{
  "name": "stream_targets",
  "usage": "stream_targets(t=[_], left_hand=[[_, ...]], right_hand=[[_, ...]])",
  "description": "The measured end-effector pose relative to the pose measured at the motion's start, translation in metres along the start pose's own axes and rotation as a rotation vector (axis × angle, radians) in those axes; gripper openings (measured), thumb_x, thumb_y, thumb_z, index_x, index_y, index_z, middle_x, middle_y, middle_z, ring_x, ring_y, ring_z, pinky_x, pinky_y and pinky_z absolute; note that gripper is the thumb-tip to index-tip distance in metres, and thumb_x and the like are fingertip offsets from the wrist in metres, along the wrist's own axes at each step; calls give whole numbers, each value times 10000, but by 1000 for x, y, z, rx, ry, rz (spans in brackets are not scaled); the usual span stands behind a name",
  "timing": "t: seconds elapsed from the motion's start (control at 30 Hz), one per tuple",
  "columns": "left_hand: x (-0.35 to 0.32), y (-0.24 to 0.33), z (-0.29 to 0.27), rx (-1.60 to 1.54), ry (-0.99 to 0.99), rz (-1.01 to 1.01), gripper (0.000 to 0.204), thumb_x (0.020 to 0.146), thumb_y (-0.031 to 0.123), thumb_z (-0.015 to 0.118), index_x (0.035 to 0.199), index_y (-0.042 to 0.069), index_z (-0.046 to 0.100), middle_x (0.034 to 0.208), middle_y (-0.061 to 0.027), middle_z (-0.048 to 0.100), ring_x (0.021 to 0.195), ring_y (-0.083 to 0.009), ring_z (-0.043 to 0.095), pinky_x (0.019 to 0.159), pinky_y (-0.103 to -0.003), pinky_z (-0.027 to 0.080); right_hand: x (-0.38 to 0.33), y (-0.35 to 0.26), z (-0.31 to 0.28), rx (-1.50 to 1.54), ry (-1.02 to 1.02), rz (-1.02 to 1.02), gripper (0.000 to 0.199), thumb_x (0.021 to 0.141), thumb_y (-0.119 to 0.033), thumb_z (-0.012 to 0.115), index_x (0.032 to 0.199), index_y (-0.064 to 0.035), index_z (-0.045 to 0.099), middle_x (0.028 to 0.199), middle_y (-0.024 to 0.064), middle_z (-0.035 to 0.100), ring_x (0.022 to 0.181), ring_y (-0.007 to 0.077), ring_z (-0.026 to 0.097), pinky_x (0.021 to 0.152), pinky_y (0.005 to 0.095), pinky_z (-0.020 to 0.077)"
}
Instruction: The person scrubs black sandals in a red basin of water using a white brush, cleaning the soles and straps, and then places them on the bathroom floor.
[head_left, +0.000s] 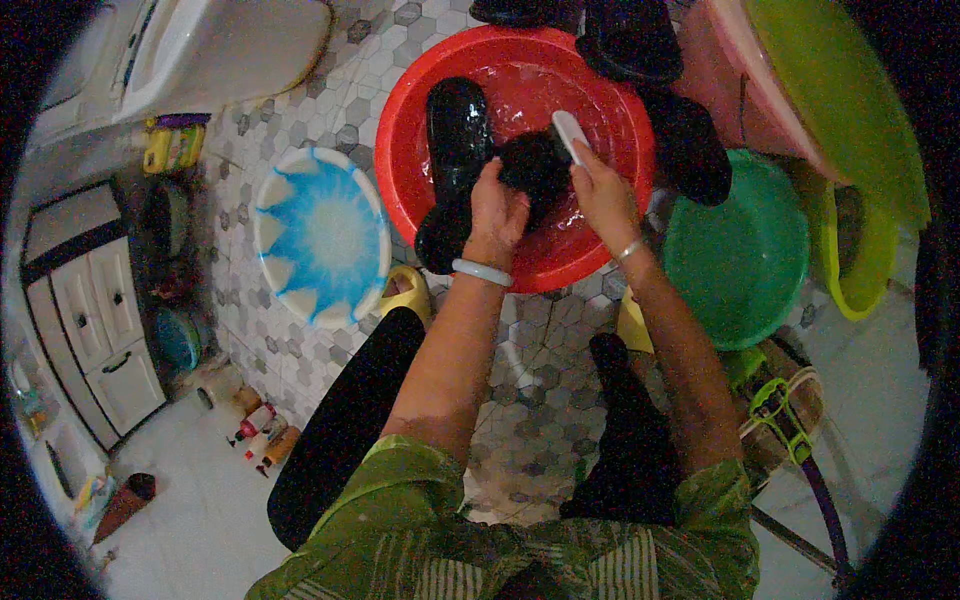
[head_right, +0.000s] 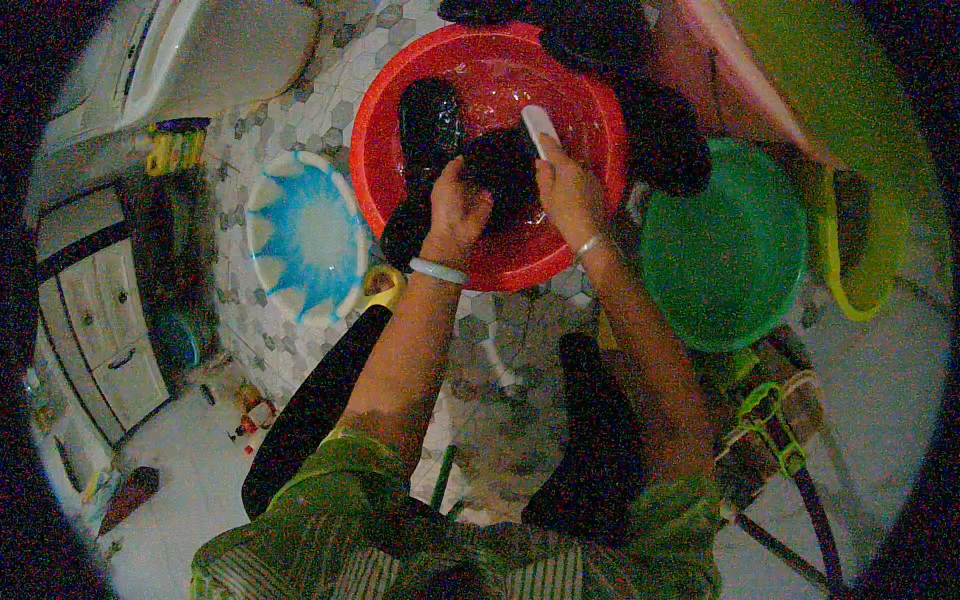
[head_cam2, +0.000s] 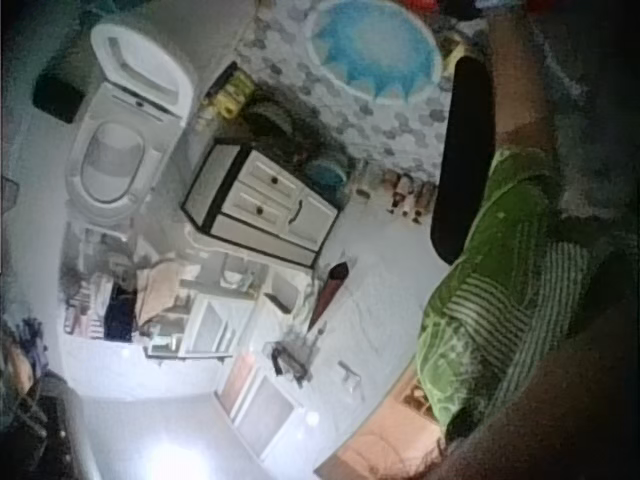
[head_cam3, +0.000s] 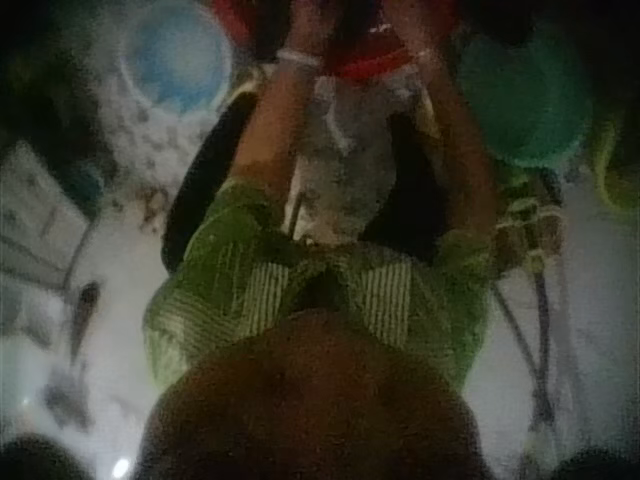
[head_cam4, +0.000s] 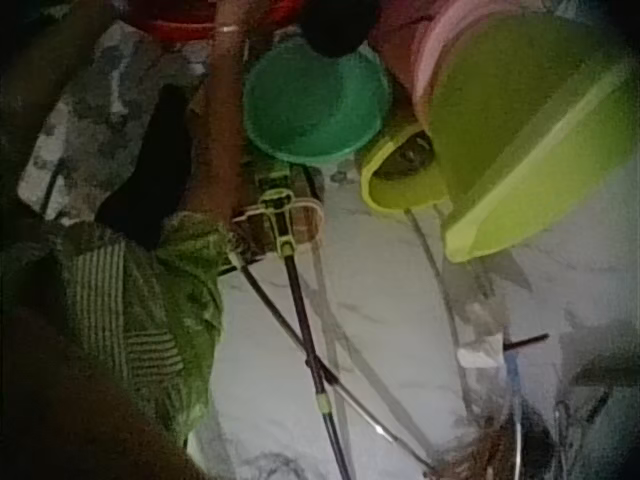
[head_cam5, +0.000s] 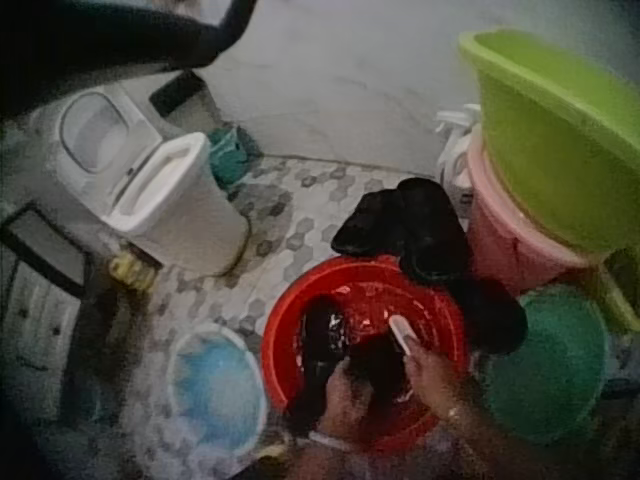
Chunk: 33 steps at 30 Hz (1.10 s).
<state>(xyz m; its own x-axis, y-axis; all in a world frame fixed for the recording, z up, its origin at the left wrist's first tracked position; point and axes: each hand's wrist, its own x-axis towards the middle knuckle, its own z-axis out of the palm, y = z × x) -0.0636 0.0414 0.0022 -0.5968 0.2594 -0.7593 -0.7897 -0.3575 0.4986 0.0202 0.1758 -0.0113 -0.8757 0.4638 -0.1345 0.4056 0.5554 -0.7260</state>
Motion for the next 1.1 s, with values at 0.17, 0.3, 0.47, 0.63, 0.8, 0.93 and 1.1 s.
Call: stream_targets(t=[0.17,0.3,0.47,0.63,0.8,0.93,1.1], left_hand=[[10,-4,-24,272,-133,62,300,941,348,453,1010,86,582,906,-70,622,754,-198,584,640,-322,503],[-2,-5,-26,-85,-136,53,401,932,429,447,1083,77,564,949,-97,610,889,-262,589,815,-418,490],[0,0,-6,-249,-87,-113,605,896,596,388,523,121,432,517,-71,473,517,-216,471,517,-339,427],[14,2,-19,-30,-122,-75,1009,751,829,170,1149,-35,507,1067,-168,586,997,-315,541,920,-415,413],[9,2,-15,82,-235,-33,1120,624,917,203,1155,-20,510,1108,-166,584,1038,-325,539,948,-436,407],[8,25,9,-56,-320,-18,1125,577,937,239,1135,-1,514,1066,-163,595,984,-293,565,898,-422,445],[46,18,-15,-105,-270,-52,1147,565,937,262,1156,-18,497,1107,-150,589,1001,-278,563,917,-386,444]], right_hand=[[5,-22,-1,19,-33,22,418,868,-243,513,1277,-155,498,757,215,624,637,398,606,605,483,500],[-68,-75,-13,-2,-51,-234,418,882,-245,522,1296,-193,486,733,175,567,577,368,577,544,472,491],[-16,-34,-25,-105,-8,-138,392,894,-229,504,1284,-190,483,726,163,579,553,330,585,487,442,493],[-75,-78,-30,-311,-110,-196,443,868,-242,539,1302,-270,456,801,158,534,501,343,582,447,441,502],[-30,-71,-7,-392,-29,-258,419,882,-218,515,1294,-273,457,816,155,521,512,332,590,428,433,500],[-48,-55,-21,-392,-65,-298,443,870,-206,551,1298,-279,463,817,141,491,500,325,570,436,427,495],[-87,-39,-27,-489,-97,-256,519,861,-158,521,1344,-301,396,821,136,479,467,311,566,418,419,504]])
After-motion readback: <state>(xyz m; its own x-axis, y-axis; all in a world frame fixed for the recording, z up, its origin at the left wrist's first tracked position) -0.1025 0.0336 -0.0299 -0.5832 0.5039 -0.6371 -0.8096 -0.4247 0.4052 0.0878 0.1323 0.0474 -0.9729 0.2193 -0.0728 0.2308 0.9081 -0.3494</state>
